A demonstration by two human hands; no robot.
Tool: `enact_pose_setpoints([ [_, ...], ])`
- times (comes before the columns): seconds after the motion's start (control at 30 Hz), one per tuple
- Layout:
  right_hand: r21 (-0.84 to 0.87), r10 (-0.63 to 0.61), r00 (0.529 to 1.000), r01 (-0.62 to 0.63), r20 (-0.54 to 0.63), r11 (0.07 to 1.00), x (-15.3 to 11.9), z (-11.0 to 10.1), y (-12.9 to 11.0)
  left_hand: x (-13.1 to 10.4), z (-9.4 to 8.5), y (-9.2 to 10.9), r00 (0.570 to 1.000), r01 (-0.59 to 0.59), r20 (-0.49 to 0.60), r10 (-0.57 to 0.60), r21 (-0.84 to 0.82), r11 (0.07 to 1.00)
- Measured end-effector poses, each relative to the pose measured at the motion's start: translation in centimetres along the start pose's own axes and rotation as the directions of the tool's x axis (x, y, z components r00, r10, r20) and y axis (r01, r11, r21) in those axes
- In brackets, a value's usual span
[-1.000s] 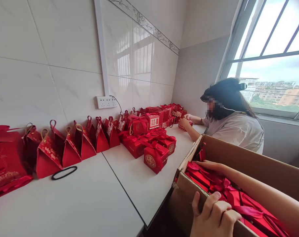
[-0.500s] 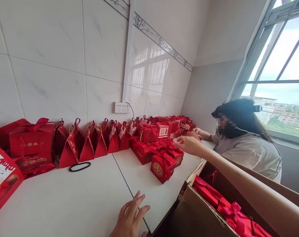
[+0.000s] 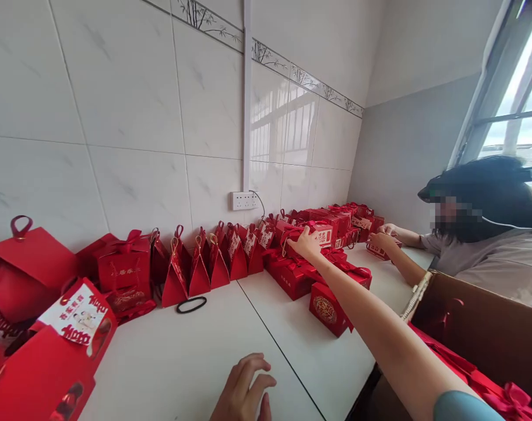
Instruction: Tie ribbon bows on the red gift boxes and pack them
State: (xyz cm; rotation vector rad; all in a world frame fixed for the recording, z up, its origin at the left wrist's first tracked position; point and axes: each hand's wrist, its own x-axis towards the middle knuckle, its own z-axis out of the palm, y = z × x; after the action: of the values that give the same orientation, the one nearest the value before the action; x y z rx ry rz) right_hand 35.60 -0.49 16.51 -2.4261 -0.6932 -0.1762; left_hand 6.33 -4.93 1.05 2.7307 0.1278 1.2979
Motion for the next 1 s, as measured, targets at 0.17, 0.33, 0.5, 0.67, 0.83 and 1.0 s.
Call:
enact_pose_setpoints([
  [0.17,0.029,-0.114,0.987,0.118,-0.117,0.993,-3.4,-1.5,-0.7,0.3,-0.6,-0.3,0.998,0.045,-0.034,-0.048,-0.093,0.995],
  [0.33,0.303,-0.398,0.893,0.447,-0.212,0.842,-14.0,1.5,-2.4,1.0,-2.1,0.5,0.987,0.060,-0.144,-0.075,-0.103,0.993],
  [0.5,0.117,-0.450,0.836,0.436,0.314,0.892,-23.1,3.1,-2.8,1.0,-4.9,0.4,0.946,-0.083,-0.311,0.091,0.038,0.996],
  [0.67,0.232,-0.584,0.716,0.538,0.383,0.811,-22.8,1.2,-3.2,0.1,-8.3,-2.7,0.906,0.176,-0.399,-0.138,0.060,0.983],
  [0.83,0.613,-0.573,0.733,0.273,0.367,0.742,-19.2,4.9,-3.4,-1.0,-8.1,-5.4,0.443,0.733,-0.302,-0.844,-0.420,0.535],
  [1.0,0.868,-0.814,0.463,0.164,0.351,0.468,-19.3,8.7,-1.2,-1.6,-7.3,-5.2,0.427,0.720,0.099,-0.899,-0.638,0.272],
])
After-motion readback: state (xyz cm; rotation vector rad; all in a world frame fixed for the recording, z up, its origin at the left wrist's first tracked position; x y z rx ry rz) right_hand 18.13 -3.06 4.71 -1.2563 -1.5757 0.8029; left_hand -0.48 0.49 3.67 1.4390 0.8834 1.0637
